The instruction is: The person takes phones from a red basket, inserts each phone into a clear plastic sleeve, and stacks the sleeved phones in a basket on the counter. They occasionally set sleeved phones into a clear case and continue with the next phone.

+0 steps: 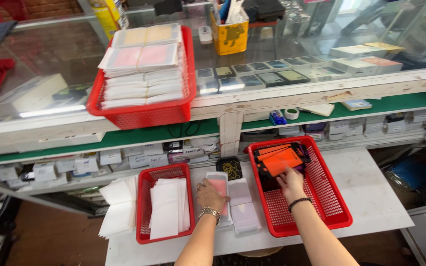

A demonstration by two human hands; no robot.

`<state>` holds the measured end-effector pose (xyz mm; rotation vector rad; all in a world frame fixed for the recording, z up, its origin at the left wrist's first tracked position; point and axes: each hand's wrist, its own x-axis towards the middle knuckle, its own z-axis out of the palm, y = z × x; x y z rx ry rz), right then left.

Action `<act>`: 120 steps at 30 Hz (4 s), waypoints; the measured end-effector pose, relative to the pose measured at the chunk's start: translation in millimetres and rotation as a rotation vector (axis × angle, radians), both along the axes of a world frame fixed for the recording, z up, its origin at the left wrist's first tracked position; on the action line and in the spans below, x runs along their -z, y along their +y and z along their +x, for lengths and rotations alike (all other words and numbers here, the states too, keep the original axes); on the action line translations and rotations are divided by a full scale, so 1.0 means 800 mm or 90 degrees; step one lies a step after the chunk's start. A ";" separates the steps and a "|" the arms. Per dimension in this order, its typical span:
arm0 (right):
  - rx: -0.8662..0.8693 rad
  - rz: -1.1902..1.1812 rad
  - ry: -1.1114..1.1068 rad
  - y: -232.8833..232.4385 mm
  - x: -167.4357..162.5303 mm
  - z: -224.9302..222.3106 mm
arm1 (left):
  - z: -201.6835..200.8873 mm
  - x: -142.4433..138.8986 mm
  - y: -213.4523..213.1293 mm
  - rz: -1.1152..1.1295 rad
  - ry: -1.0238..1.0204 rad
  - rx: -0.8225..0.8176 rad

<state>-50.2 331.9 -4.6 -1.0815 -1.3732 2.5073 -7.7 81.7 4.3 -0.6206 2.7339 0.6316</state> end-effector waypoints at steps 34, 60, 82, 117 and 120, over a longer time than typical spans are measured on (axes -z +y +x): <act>-0.669 0.091 0.163 -0.089 -0.022 0.073 | -0.015 -0.064 -0.007 0.898 0.179 -0.095; -0.001 0.019 -0.017 0.080 -0.027 -0.021 | 0.020 -0.075 -0.132 0.357 0.249 -0.060; -0.585 0.681 0.048 -0.146 0.042 0.028 | 0.002 0.037 -0.012 0.259 0.131 -0.145; -0.173 0.406 0.045 0.074 -0.033 0.009 | -0.012 -0.034 0.051 0.473 -0.052 0.331; -0.017 0.199 0.002 0.094 -0.025 -0.006 | -0.013 -0.047 -0.001 0.310 0.036 0.236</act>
